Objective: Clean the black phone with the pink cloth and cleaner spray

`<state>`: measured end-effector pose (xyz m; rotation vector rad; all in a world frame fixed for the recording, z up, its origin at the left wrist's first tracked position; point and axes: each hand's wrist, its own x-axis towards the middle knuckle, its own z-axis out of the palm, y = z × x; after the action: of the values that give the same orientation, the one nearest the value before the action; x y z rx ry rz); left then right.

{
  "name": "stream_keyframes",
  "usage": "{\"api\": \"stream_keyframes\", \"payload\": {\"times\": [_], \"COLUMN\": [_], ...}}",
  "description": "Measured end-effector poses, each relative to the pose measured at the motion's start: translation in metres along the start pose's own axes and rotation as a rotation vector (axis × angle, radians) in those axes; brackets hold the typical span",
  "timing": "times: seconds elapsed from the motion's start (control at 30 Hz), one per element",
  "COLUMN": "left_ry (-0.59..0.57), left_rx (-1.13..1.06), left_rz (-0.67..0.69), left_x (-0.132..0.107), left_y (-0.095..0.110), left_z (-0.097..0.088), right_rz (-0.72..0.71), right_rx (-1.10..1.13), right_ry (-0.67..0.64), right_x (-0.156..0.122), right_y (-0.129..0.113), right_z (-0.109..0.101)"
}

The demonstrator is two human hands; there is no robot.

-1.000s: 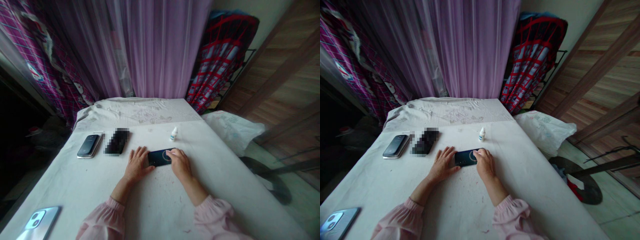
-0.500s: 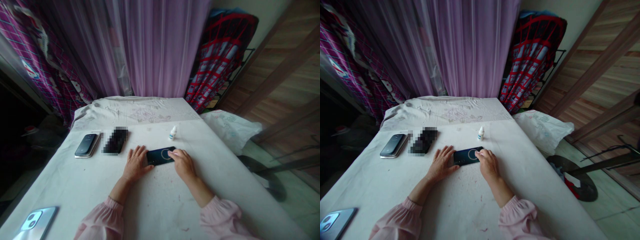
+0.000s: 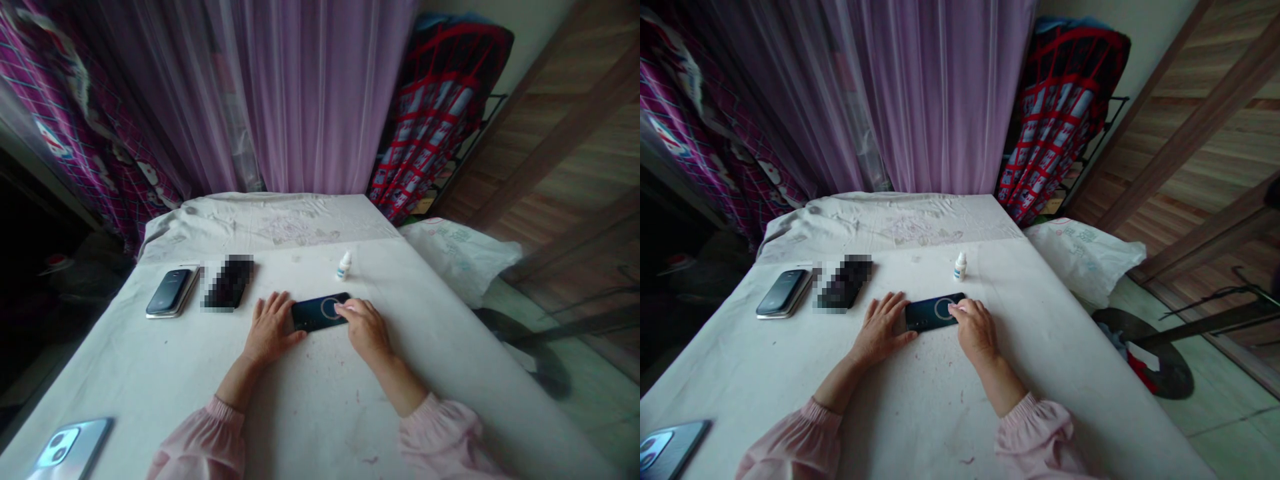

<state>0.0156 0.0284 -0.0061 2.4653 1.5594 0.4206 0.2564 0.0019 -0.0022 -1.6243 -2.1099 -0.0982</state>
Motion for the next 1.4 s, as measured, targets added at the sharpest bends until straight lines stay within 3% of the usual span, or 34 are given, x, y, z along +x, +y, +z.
{"api": "stream_keyframes", "payload": {"times": [0.2, 0.3, 0.43, 0.6, 0.73, 0.97, 1.07, 1.23, 1.4], "left_ry": [0.003, 0.012, 0.018, 0.004, -0.010, -0.009, -0.013, 0.000, 0.018], "left_rx": [0.000, -0.006, -0.013, -0.019, -0.021, -0.001, 0.007, -0.007, -0.070], "left_rz": [0.002, 0.004, 0.007, 0.023, 0.026, 0.034, 0.036, 0.031, 0.053], "left_x": [0.000, -0.001, -0.001, -0.001, 0.000, -0.002, -0.002, -0.003, -0.007], "left_y": [-0.001, -0.002, -0.002, -0.003, -0.003, -0.002, -0.002, -0.001, 0.002], "left_z": [0.002, 0.003, 0.003, 0.001, 0.000, -0.001, -0.002, -0.002, -0.005], "right_rz": [0.048, -0.028, -0.055, 0.147, 0.268, 0.638, 0.690, 0.617, 0.674], "right_rx": [-0.028, 0.023, 0.086, 0.225, 0.450, 1.171, 1.205, 1.114, 1.180], "right_ry": [-0.004, 0.002, 0.021, 0.123, 0.190, 0.157, 0.183, 0.222, 0.250], "right_x": [0.021, 0.011, -0.008, -0.006, 0.013, 0.031, 0.028, 0.022, 0.022], "right_y": [-0.016, -0.021, -0.006, 0.023, 0.028, 0.019, 0.017, 0.015, 0.014], "right_z": [0.010, 0.010, 0.002, -0.007, -0.003, 0.026, 0.033, 0.038, 0.034]}}
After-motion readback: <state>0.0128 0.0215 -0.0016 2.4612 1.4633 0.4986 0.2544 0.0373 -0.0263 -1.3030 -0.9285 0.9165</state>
